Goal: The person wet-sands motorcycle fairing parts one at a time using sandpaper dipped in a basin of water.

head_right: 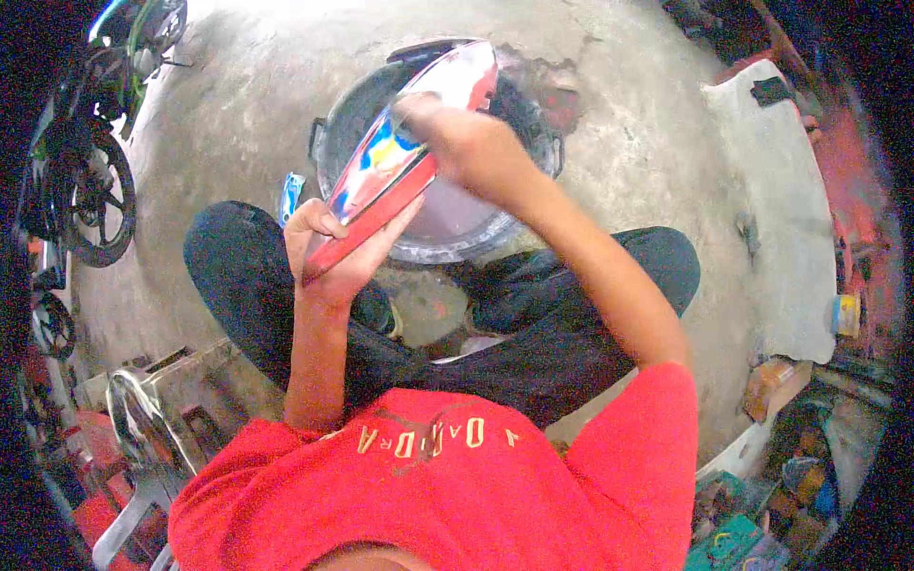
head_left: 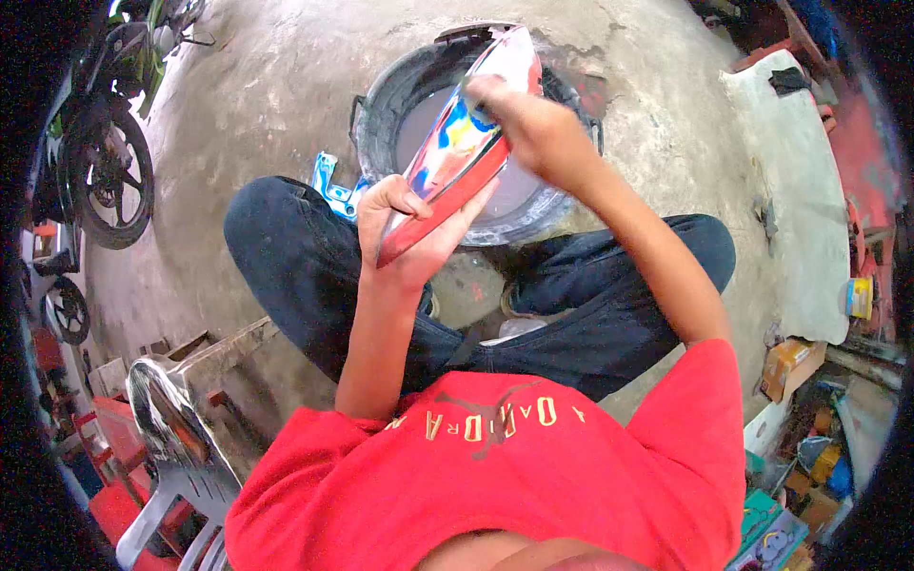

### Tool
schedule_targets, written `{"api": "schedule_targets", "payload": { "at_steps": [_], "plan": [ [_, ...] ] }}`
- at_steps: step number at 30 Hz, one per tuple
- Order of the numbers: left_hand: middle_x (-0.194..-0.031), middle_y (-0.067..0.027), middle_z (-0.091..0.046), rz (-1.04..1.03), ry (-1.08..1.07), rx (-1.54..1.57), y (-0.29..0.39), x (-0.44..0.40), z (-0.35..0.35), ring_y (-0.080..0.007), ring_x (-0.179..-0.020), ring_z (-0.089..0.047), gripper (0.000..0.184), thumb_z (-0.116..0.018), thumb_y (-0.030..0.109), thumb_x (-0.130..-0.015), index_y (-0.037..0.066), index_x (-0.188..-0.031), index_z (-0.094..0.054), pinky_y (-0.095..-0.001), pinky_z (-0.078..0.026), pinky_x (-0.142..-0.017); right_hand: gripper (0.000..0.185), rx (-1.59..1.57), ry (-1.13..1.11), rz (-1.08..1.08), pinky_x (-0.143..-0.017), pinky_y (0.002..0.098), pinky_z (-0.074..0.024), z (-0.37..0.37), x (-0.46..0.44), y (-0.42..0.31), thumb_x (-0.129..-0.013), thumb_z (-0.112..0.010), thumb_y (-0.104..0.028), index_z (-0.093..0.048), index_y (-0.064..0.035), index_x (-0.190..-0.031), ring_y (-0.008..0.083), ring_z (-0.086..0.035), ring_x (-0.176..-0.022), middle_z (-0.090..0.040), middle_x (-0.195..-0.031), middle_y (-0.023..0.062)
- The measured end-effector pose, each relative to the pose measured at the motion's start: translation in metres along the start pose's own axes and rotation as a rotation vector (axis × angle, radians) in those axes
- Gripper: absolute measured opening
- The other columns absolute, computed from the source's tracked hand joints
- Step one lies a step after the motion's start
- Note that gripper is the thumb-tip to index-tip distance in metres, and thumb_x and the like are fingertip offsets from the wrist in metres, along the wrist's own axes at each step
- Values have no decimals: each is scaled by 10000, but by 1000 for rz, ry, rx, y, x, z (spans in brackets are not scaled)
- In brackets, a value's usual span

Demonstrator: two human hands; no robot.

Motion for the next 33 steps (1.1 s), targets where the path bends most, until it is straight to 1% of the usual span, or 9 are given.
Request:
{"api": "schedule_targets", "payload": {
  "at_steps": [1,6,9,11,17,21,26,30,33],
  "plan": [
    [-1503,-276,-413,30,-12,24,-3,2,-2,-411,-1472,-302,929,-492,60,-528,-119,-1428,-352,-516,-117,-1266,382,4,-13,-274,-870,407,-548,1,-1,35,-930,-576,-64,-602,-75,-1310,355,-695,-1015,-665,-1160,252],
    [-1509,-301,-388,-101,56,-38,11,1,11,-427,-1481,-274,962,-491,49,-520,-142,-1443,-298,-541,-108,-1264,426,-99,22,265,-1036,423,-495,6,19,-80,-905,-496,51,-590,8,-1318,371,-628,-1206,-653,-1287,188],
    [-1499,-306,-398,-7,-56,78,-1,0,-5,-427,-1474,-289,957,-490,47,-517,-142,-1437,-307,-530,-106,-1269,396,-17,88,270,-1007,408,-514,3,24,-36,-916,-515,44,-610,-8,-1297,363,-652,-1164,-668,-1250,195],
    [-1501,-325,-379,12,-37,110,-2,2,-4,-440,-1473,-282,956,-493,45,-515,-160,-1428,-298,-526,-103,-1272,338,-98,85,-316,-955,380,-545,3,11,28,-946,-560,-1,-622,-38,-1277,351,-685,-1094,-691,-1178,202],
    [-1512,-350,-344,-53,15,54,9,2,6,-458,-1481,-249,966,-493,44,-517,-181,-1430,-269,-543,-98,-1267,391,-72,85,364,-993,413,-534,3,34,-72,-904,-557,-58,-616,-65,-1290,321,-650,-1183,-658,-1283,173],
    [-1503,-335,-370,32,-64,153,-2,5,-6,-446,-1477,-267,959,-492,33,-525,-178,-1436,-276,-538,-102,-1267,346,19,102,-209,-897,425,-560,2,15,28,-939,-552,-103,-624,-54,-1274,348,-689,-1066,-676,-1219,199],
    [-1473,-293,-436,-47,9,42,9,-2,11,-427,-1454,-323,913,-494,29,-526,-150,-1411,-357,-529,-103,-1268,396,-89,57,390,-1046,416,-503,5,33,-83,-894,-542,-14,-630,-4,-1279,347,-633,-1213,-665,-1263,200],
    [-1417,-253,-509,76,-121,87,-6,4,-11,-359,-1405,-410,812,-486,11,-564,-110,-1365,-439,-498,-177,-1258,447,26,55,-167,-1012,421,-519,0,10,26,-889,-540,-23,-585,4,-1333,349,-641,-1193,-674,-1247,189],
    [-1425,-261,-494,110,-262,206,0,2,-10,-370,-1413,-397,813,-473,-3,-567,-122,-1370,-421,-500,-169,-1261,461,54,123,257,-1022,422,-513,-3,27,-40,-886,-536,-28,-580,-3,-1344,342,-635,-1207,-662,-1273,188]
  ]
}}
Point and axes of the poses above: each hand's wrist, its own x-axis away from the middle knuckle, its own z-axis out of the back of the hand, y = z × x, the point moved 10 cm from there along -x, towards the middle knuckle
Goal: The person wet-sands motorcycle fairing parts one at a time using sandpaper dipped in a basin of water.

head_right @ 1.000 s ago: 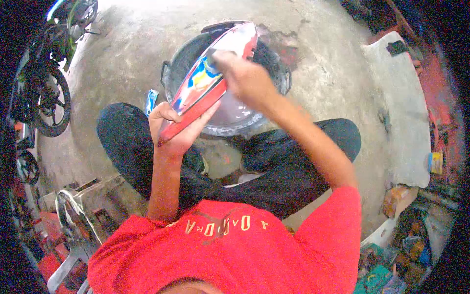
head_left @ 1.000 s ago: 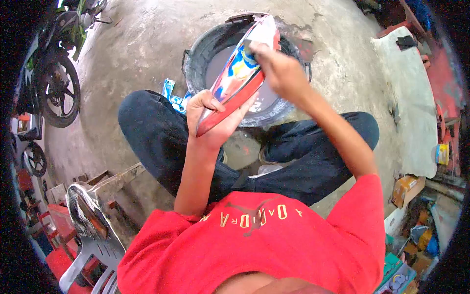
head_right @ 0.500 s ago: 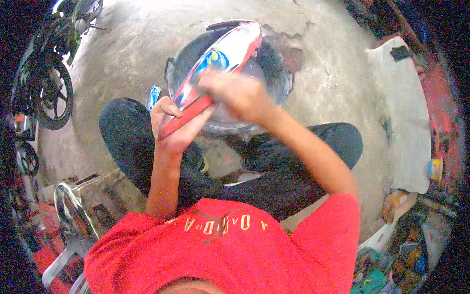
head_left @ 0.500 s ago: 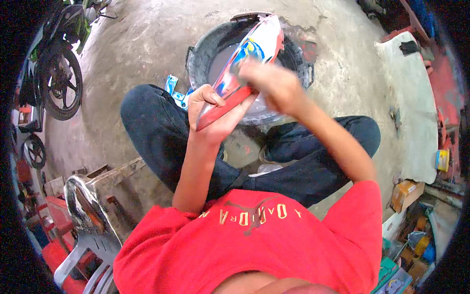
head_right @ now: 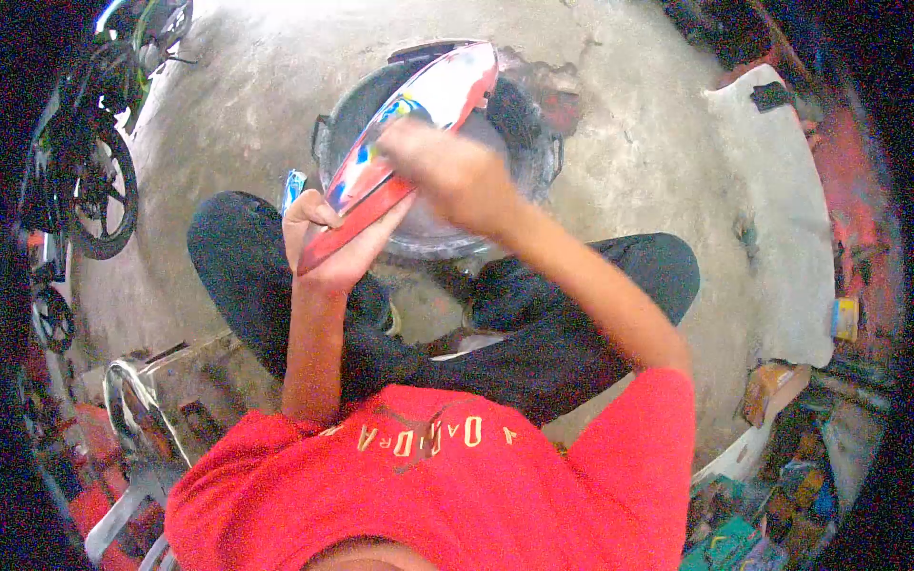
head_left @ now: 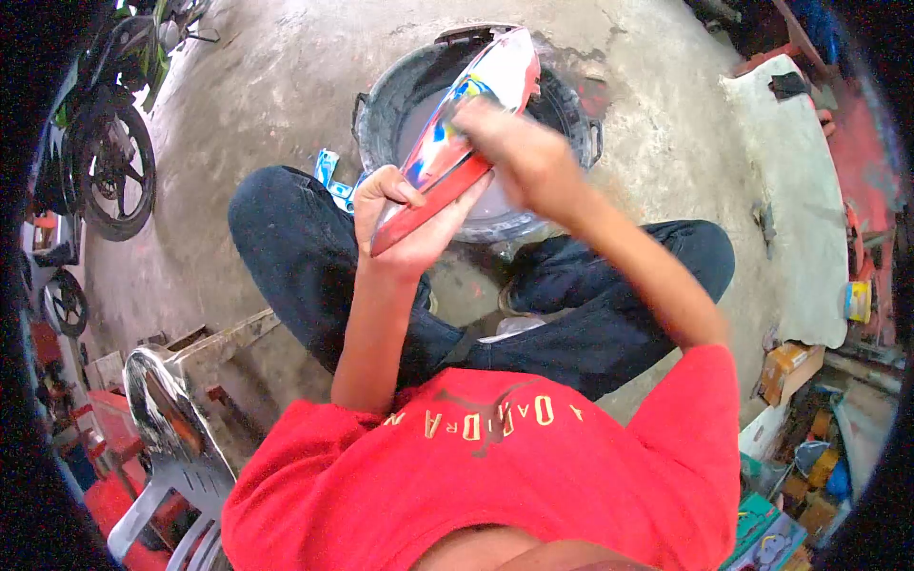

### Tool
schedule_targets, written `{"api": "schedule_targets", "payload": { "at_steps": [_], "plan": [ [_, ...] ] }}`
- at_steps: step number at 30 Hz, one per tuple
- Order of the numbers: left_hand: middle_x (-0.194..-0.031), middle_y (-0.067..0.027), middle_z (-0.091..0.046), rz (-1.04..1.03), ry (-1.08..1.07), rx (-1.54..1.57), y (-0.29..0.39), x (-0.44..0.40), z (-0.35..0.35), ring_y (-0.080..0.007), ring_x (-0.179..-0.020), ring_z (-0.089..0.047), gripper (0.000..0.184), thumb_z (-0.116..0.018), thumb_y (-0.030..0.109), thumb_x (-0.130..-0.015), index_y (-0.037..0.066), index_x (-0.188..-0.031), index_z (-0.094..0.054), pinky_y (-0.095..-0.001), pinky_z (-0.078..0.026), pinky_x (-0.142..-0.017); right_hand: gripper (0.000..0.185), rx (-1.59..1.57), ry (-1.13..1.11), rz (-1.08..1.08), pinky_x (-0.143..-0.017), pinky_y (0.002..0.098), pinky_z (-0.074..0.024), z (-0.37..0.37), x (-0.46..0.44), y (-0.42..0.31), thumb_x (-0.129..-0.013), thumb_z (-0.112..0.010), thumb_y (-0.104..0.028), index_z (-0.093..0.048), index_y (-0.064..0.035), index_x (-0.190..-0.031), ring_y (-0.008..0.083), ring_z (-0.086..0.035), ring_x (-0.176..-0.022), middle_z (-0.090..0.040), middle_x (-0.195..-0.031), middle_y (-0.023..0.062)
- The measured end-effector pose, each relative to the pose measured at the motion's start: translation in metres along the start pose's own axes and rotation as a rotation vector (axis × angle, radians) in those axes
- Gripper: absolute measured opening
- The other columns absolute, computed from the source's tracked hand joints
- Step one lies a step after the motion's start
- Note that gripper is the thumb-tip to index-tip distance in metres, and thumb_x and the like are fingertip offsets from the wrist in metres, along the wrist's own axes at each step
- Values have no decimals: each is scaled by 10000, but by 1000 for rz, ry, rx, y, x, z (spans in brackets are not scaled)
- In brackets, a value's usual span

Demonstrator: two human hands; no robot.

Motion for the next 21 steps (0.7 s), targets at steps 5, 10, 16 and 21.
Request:
{"api": "schedule_targets", "payload": {
  "at_steps": [5,10,16,21],
  "plan": [
    [-1475,-310,-417,-98,194,-127,0,2,8,-439,-1451,-322,934,-500,36,-530,-155,-1425,-313,-532,-101,-1270,444,18,-80,-15,-937,409,-556,-2,-3,11,-893,-562,-124,-583,-45,-1330,312,-679,-1112,-654,-1295,165],
    [-1446,-296,-447,-60,84,-13,2,1,15,-425,-1437,-344,864,-483,13,-546,-157,-1383,-359,-517,-143,-1267,437,9,-23,60,-1028,404,-515,5,-7,-25,-898,-561,-128,-589,-33,-1323,304,-645,-1195,-642,-1319,167],
    [-1458,-285,-450,-72,194,-137,-5,3,3,-426,-1452,-330,895,-491,33,-535,-134,-1406,-370,-515,-106,-1272,384,197,-45,-188,-953,388,-544,2,-8,49,-907,-586,-39,-614,-46,-1289,328,-675,-1119,-683,-1216,183],
    [-1449,-313,-439,-33,13,135,2,-2,11,-436,-1436,-348,886,-493,32,-536,-145,-1394,-363,-523,-103,-1270,437,26,-62,113,-1021,391,-519,8,-15,-39,-877,-572,-89,-599,0,-1304,311,-652,-1183,-656,-1283,191]
  ]
}}
Point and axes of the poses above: each hand's wrist, its own x-axis away from the middle knuckle, its own z-axis out of the back of the hand, y = z × x, the point moved 10 cm from there along -x, towards the middle knuckle
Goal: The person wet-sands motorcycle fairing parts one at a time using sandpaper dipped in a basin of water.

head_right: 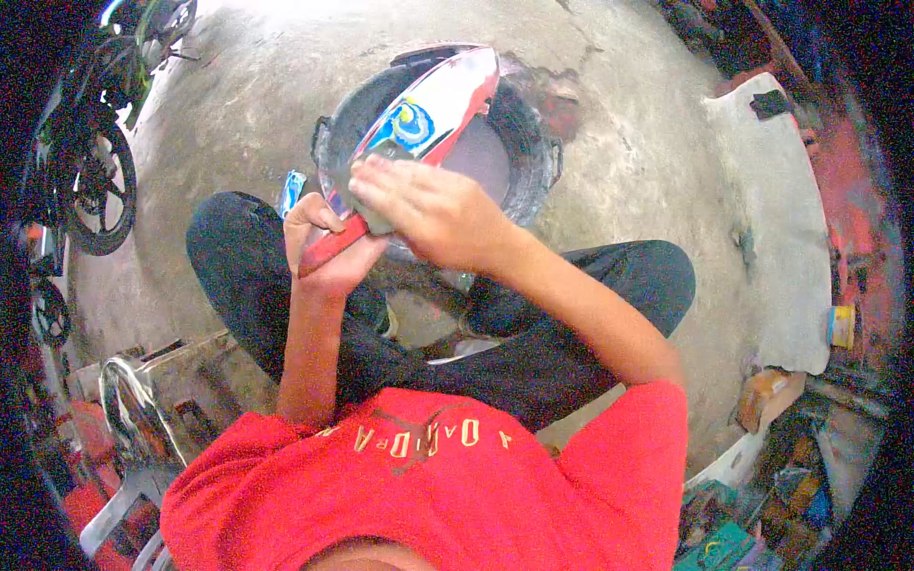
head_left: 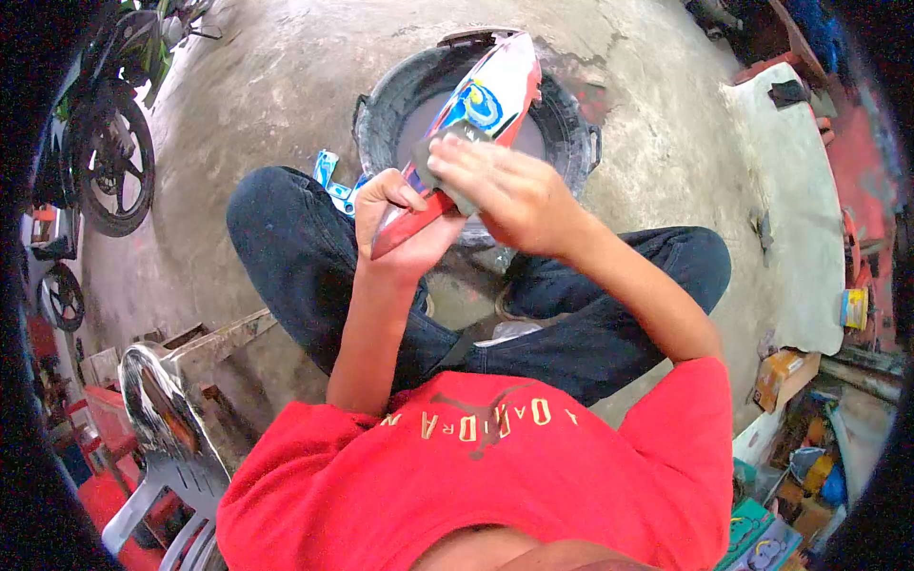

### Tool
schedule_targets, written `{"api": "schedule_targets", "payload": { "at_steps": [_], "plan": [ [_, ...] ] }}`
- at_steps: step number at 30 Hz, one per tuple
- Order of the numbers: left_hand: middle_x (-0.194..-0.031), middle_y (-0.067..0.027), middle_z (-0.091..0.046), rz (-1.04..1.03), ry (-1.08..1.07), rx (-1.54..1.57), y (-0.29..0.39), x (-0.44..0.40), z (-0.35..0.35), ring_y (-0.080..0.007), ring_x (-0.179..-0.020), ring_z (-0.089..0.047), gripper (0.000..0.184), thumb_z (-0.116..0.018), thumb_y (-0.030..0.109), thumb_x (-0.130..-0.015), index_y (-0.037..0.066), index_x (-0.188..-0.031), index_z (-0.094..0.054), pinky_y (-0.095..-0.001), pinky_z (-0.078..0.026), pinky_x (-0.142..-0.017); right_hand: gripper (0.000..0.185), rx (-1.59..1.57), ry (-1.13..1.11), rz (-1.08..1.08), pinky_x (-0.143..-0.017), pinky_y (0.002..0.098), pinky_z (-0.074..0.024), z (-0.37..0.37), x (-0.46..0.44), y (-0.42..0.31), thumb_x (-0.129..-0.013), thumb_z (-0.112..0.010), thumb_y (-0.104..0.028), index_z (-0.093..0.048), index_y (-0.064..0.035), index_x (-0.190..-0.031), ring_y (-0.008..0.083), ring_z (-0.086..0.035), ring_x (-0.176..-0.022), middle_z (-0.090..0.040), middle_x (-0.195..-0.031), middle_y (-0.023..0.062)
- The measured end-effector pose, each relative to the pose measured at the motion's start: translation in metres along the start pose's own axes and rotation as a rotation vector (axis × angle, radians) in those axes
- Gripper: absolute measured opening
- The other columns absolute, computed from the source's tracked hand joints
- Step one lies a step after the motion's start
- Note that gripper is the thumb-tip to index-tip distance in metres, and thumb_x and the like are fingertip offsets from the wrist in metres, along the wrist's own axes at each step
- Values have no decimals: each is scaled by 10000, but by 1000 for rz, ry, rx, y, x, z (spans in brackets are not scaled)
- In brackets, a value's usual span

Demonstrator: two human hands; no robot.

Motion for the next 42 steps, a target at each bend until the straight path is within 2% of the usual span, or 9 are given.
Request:
{"api": "schedule_targets", "payload": {
  "at_steps": [11,14,21,24,31,35,39,40,42],
  "plan": [
    [-1501,-282,-412,-177,256,-339,11,5,9,-430,-1452,-330,905,-482,11,-537,-120,-1424,-355,-537,-113,-1266,416,-58,-60,20,-1057,385,-493,-6,-1,7,-891,-552,-51,-612,-25,-1302,297,-623,-1238,-645,-1316,164],
    [-1492,-273,-428,-69,206,-219,-5,5,-1,-423,-1452,-334,899,-487,6,-541,-114,-1423,-363,-531,-111,-1267,427,131,-139,-431,-1047,385,-498,-23,25,113,-881,-569,-44,-598,-9,-1306,313,-635,-1210,-644,-1307,185],
    [-1423,-293,-468,22,-99,-26,9,6,15,-403,-1440,-357,857,-437,-43,-565,-154,-1409,-336,-500,-153,-1264,440,-168,-26,49,-1056,397,-489,-13,-6,8,-898,-561,-65,-590,-31,-1336,316,-621,-1235,-639,-1328,162],
    [-1468,-293,-438,-18,205,-112,-8,8,-2,-401,-1464,-323,857,-435,-46,-575,-138,-1422,-338,-502,-154,-1264,374,-72,-100,-540,-983,376,-527,-19,12,109,-927,-544,-25,-605,-23,-1296,319,-676,-1128,-670,-1258,180],
    [-1468,-322,-419,-134,187,-175,6,4,7,-444,-1433,-350,899,-478,5,-529,-153,-1403,-339,-529,-130,-1267,456,-146,-51,-113,-1087,406,-458,-12,8,27,-925,-511,-86,-562,-46,-1376,319,-583,-1283,-602,-1370,190],
    [-1444,-325,-436,-58,178,-193,-8,4,-5,-435,-1430,-359,890,-478,1,-526,-152,-1394,-347,-514,-143,-1270,420,-87,-99,-544,-1031,408,-503,-18,24,94,-928,-528,-99,-576,-21,-1338,328,-623,-1219,-633,-1310,204],
    [-1476,-330,-404,-212,338,-341,25,13,21,-444,-1449,-326,920,-484,-8,-522,-150,-1417,-327,-494,-158,-1269,511,-133,-63,-37,-1089,409,-462,-8,-1,-9,-852,-577,-14,-578,-24,-1362,313,-587,-1282,-607,-1365,185],
    [-1435,-300,-463,94,-204,120,-6,0,-17,-407,-1426,-380,878,-476,-20,-523,-143,-1386,-375,-478,-208,-1255,483,-83,-44,-61,-1075,405,-472,-9,3,8,-873,-569,-16,-581,-25,-1355,315,-599,-1265,-621,-1340,190],
    [-1379,-263,-519,3,82,-96,-7,3,-4,-359,-1385,-438,823,-470,-27,-527,-126,-1343,-424,-460,-250,-1238,394,-155,37,-371,-1019,393,-505,-18,19,80,-946,-538,-42,-581,-26,-1337,328,-630,-1213,-655,-1262,210]
  ]
}}
Point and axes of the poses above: each hand's wrist, its own x-axis away from the middle knuckle, its own z-axis out of the back of the hand, y = z × x, the point moved 10 cm from there along -x, towards the middle knuckle
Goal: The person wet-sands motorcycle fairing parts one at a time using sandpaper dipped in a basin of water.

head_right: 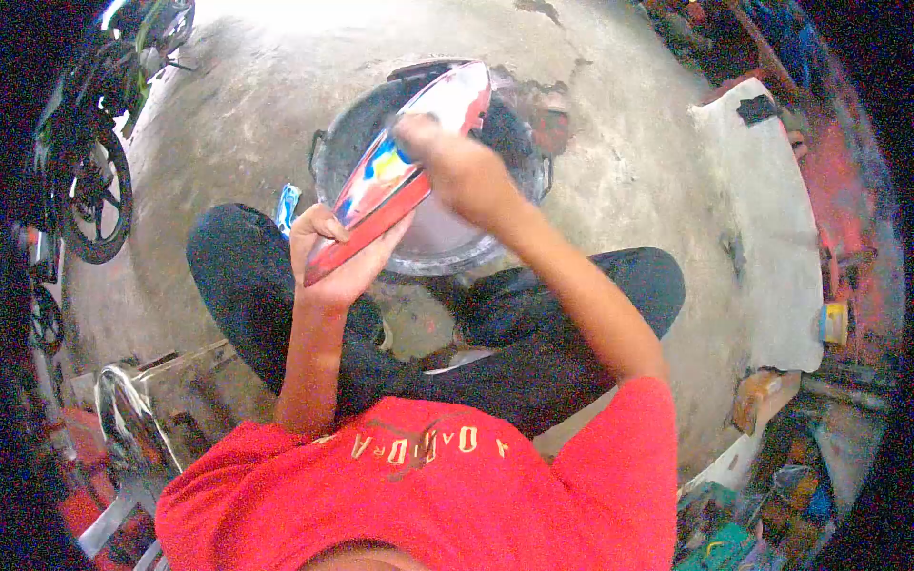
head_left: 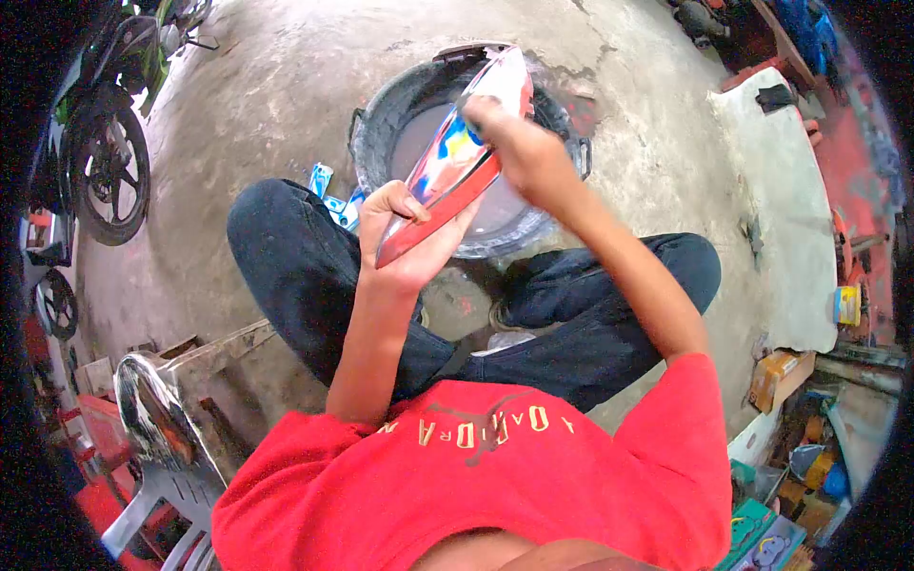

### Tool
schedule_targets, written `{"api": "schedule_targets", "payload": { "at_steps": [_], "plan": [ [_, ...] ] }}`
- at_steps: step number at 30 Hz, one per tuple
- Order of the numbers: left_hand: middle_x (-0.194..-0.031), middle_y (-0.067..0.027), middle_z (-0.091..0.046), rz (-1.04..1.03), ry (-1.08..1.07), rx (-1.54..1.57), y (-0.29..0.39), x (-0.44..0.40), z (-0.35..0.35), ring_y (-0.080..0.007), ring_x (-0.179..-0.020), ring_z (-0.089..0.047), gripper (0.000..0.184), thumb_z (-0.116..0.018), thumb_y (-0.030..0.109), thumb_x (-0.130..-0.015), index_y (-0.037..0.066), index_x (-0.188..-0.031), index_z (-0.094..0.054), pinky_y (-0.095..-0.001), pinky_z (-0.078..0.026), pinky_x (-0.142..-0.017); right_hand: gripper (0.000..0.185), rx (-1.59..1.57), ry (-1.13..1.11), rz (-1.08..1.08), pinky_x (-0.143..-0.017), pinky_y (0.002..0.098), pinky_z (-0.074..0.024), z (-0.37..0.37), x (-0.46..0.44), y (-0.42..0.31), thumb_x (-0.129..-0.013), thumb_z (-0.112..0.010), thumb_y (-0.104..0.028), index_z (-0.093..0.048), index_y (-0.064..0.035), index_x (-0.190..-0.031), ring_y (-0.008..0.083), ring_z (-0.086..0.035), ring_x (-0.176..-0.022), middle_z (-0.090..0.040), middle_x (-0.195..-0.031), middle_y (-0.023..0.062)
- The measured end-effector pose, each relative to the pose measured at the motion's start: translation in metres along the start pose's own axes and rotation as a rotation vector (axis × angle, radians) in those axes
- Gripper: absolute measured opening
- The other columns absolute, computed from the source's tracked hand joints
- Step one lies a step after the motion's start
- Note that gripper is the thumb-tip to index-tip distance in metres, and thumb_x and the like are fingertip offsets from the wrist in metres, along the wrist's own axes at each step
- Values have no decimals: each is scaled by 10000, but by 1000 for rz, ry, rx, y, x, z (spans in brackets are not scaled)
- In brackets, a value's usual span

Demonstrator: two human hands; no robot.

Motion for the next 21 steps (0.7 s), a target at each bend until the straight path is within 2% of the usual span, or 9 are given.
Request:
{"api": "schedule_targets", "payload": {
  "at_steps": [1,6,9,11,15,17,19,20,21],
  "plan": [
    [-1351,-245,-547,-47,132,-103,0,2,-2,-335,-1365,-466,798,-466,-31,-529,-118,-1322,-449,-451,-271,-1229,354,-17,-73,-358,-988,388,-518,9,-9,24,-985,-524,-76,-571,-26,-1332,340,-641,-1187,-660,-1231,225],
    [-1392,-249,-515,-3,-33,63,7,-2,2,-382,-1380,-433,830,-472,-26,-533,-105,-1358,-430,-487,-225,-1246,448,85,-175,300,-1108,415,-429,-6,2,-100,-926,-539,-32,-565,-39,-1374,321,-554,-1315,-589,-1374,217],
    [-1403,-256,-502,-62,109,-48,6,-1,10,-401,-1396,-407,836,-476,-15,-534,-112,-1363,-418,-484,-198,-1256,448,81,-103,157,-1111,412,-425,-4,-4,-37,-933,-533,-25,-561,-35,-1379,321,-556,-1314,-586,-1372,230],
    [-1407,-257,-500,-70,121,-79,1,-1,5,-401,-1403,-398,839,-477,-14,-529,-120,-1360,-416,-485,-195,-1257,430,2,-57,-153,-1098,413,-443,5,-9,12,-930,-515,-4,-590,-26,-1353,329,-562,-1306,-582,-1383,221],
    [-1412,-262,-492,-92,63,-62,12,-4,14,-400,-1396,-400,838,-475,-15,-527,-124,-1355,-411,-481,-188,-1260,460,41,-140,318,-1092,408,-462,-2,10,-94,-881,-539,-36,-611,-21,-1335,330,-591,-1278,-607,-1369,189],
    [-1396,-253,-512,-24,23,41,10,-4,19,-384,-1380,-425,822,-478,-13,-527,-118,-1341,-437,-475,-202,-1256,422,115,-84,352,-1075,411,-476,-3,12,-71,-914,-536,-66,-615,-21,-1326,328,-607,-1254,-623,-1341,189],
    [-1370,-242,-534,-28,98,-28,1,0,2,-364,-1353,-462,794,-466,-41,-530,-104,-1322,-466,-473,-242,-1240,394,-116,-134,-410,-1065,408,-482,3,-3,10,-940,-540,-98,-618,-23,-1318,329,-611,-1245,-631,-1321,196],
    [-1354,-241,-540,-15,103,-12,-2,1,-3,-362,-1347,-466,776,-452,-65,-532,-106,-1307,-475,-469,-266,-1231,381,40,-141,-478,-1067,399,-478,9,-7,27,-950,-553,-111,-616,-25,-1316,332,-612,-1241,-637,-1301,207],
    [-1339,-240,-546,-3,105,2,-4,1,-6,-360,-1341,-469,759,-438,-88,-534,-109,-1291,-483,-465,-289,-1222,389,74,-115,-282,-1072,400,-475,9,-11,6,-943,-558,-106,-613,-23,-1319,330,-609,-1246,-635,-1306,207]
  ]
}}
Point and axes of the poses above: each hand's wrist, its own x-axis away from the middle knuckle, its own z-axis out of the back of the hand, y = z × x, the point moved 10 cm from there along -x, towards the middle knuckle
